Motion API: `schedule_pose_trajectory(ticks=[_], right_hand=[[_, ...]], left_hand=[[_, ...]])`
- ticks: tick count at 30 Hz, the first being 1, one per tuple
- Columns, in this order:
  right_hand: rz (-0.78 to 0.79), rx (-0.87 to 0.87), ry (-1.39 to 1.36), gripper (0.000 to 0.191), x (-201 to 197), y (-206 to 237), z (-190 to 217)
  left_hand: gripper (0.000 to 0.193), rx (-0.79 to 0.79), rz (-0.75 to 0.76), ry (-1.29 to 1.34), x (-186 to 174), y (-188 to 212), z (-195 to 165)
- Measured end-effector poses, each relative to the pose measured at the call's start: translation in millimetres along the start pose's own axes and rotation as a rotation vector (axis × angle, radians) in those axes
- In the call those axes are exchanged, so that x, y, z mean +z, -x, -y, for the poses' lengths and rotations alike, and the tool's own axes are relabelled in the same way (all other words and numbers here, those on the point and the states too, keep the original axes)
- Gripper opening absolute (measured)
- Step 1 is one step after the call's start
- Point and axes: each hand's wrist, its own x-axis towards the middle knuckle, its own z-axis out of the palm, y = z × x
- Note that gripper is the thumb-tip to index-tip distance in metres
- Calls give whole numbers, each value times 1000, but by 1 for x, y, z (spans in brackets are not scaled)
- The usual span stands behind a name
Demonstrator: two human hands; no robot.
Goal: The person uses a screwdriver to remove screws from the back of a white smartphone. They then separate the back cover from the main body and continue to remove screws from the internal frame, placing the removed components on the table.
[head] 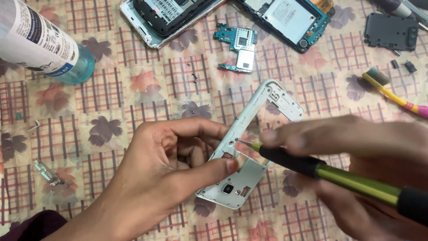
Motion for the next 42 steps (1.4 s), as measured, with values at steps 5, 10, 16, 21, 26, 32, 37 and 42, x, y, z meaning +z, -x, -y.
schedule_pose_trajectory(ticks=[5, 10, 16, 21, 26, 32, 37, 42], right_hand=[[78, 102, -104, 38, -9, 3, -21], [23, -100, 212, 35, 0, 13, -8], [12, -39, 135, 40, 1, 18, 4], [46, 212, 93, 35, -8, 13, -2], [0, 1515, -256, 35, -27, -1, -25], [118, 557, -341, 32, -19, 17, -23], [-14, 88, -38, 37, -3, 11, -1], [69, 27, 35, 32, -7, -4, 2]], left_hand=[[28, 35, 11, 19, 0, 2, 0], [29, 108, 17, 43, -3, 0, 2], [36, 117, 10, 4, -4, 0, 4], [39, 82, -2, 8, -4, -1, 5], [39, 115, 14, 13, -5, -2, 7], [34, 104, 38, 22, -4, -2, 7], [33, 74, 38, -22, -4, -1, 5], [33, 105, 69, 57, -4, 0, 4]])
